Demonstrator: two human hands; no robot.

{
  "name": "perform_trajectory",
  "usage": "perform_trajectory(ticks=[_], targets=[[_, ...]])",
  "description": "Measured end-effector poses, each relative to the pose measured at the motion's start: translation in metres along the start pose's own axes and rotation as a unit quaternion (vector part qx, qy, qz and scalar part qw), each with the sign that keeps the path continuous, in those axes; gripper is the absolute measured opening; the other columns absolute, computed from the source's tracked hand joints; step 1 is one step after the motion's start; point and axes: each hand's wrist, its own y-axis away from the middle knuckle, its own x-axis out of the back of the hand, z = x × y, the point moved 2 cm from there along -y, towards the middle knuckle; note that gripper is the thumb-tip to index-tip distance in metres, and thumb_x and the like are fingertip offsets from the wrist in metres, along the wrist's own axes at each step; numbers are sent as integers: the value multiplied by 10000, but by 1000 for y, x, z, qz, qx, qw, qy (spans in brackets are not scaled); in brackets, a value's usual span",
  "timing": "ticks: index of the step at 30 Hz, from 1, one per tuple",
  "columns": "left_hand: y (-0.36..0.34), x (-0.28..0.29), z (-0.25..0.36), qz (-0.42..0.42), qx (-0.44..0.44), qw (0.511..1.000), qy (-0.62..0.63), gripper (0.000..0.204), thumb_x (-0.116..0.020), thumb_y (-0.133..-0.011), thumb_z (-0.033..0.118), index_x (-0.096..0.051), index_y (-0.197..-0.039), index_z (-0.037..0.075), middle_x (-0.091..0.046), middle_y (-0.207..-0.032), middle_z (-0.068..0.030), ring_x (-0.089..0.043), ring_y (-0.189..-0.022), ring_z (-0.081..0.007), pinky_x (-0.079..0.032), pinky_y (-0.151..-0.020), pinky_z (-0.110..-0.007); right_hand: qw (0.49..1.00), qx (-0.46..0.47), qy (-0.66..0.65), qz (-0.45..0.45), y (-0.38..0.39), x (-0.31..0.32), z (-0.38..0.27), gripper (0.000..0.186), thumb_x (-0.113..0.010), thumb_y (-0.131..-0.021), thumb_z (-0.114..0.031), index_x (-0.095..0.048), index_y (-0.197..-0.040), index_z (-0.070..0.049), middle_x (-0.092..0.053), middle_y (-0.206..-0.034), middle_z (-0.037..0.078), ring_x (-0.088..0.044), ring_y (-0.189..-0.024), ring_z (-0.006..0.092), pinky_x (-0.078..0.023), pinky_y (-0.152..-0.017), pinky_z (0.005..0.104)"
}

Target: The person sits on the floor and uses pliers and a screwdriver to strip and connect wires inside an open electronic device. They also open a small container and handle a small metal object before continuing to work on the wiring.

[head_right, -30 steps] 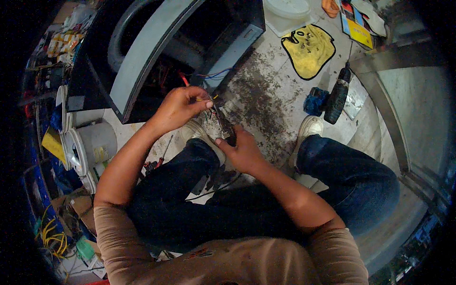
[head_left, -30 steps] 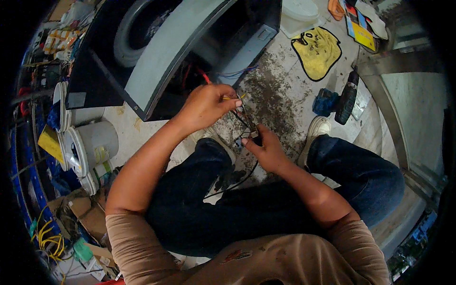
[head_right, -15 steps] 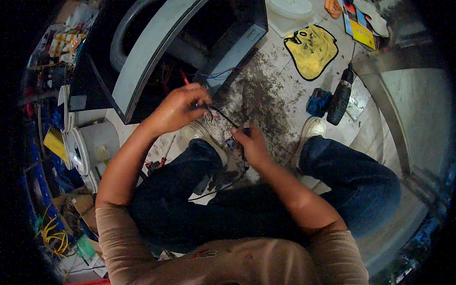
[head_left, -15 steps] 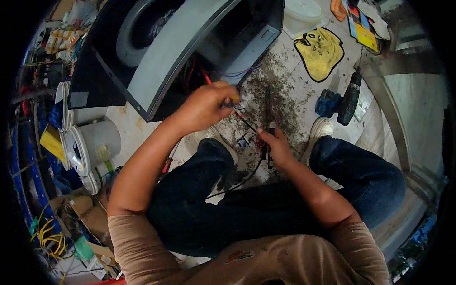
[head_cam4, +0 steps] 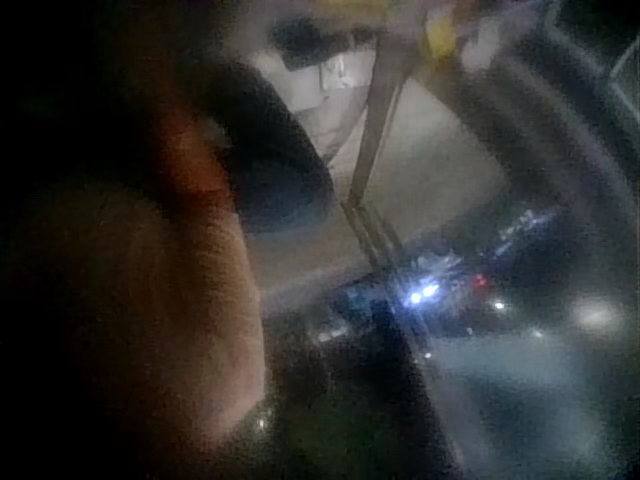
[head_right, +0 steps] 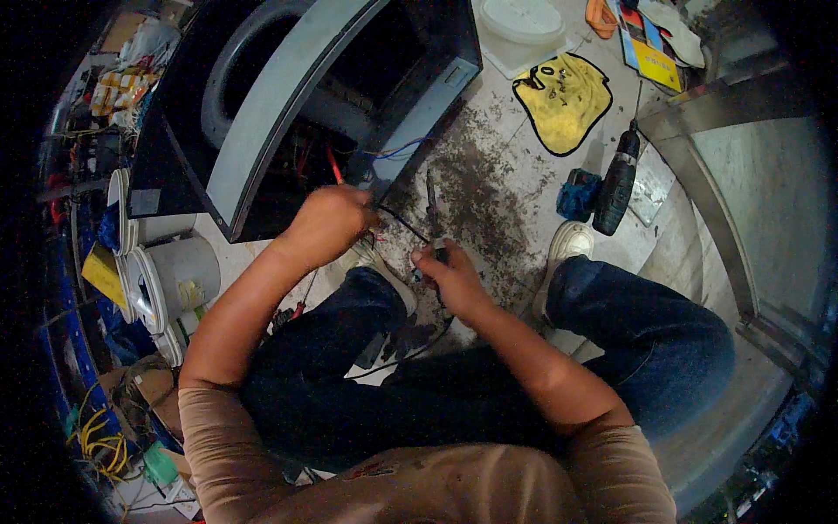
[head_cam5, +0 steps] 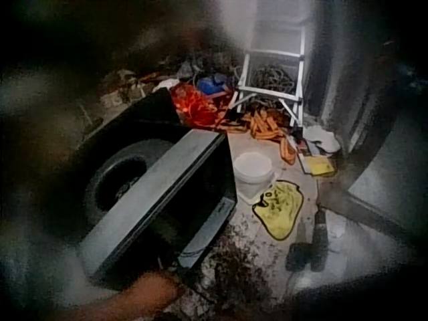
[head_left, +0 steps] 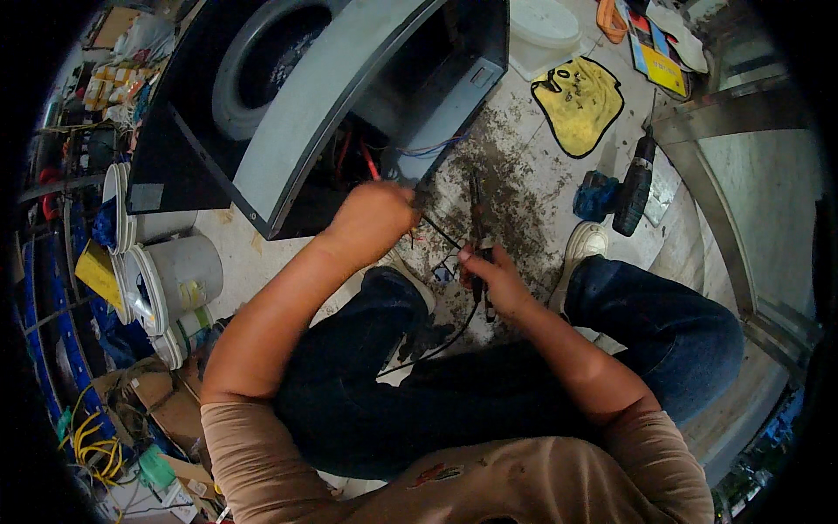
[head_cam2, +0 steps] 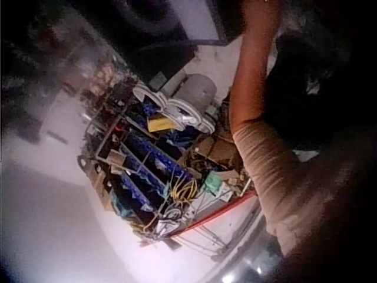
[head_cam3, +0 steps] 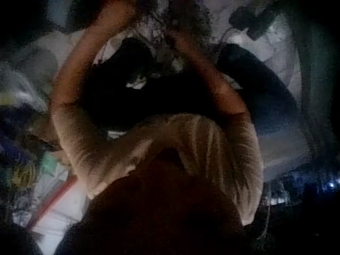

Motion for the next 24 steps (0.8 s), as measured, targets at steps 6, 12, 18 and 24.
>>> perform_trajectory(ticks=[6, 12, 18, 24], targets=[[-1, -8, 1, -51, 1, 997, -65, 80, -591, -680, 119, -661, -718, 107, -587, -767, -90, -614, -779, -276, -498, -647, -394, 1000, 3, 7, -13, 1, 0, -1, 571, -684, -798, -342, -460, -1162, 37, -572, -858, 42, -518, -723, 117, -430, -652, 263], [-2, 4, -1, 1, 26, 995, 101, 83, -650, -713, 119, -671, -772, 63, -595, -826, -91, -610, -825, -281, -493, -701, -388, 1000, 11, 1, -16, 1, 0, -2, 319, -658, -834, -257, -513, -1023, -45, -569, -807, 39, -543, -721, 144, -432, -667, 290], [-8, 4, -9, 79, 180, 891, 410, 87, -669, -803, 102, -655, -836, 22, -656, -856, -74, -617, -805, -167, -475, -721, -307, 998, 40, 25, -43, 1, -1, -8, 300, -642, -845, -245, -517, -1029, -43, -574, -819, 39, -548, -727, 147, -431, -694, 301], [-7, 3, -14, 78, 245, 815, 520, 131, -663, -832, 121, -642, -881, 2, -645, -762, -37, -577, -767, -96, -448, -717, -266, 991, 12, 43, -129, 7, -5, -12, 350, -640, -841, -242, -505, -1091, -39, -580, -851, 37, -555, -774, 151, -430, -725, 303]])
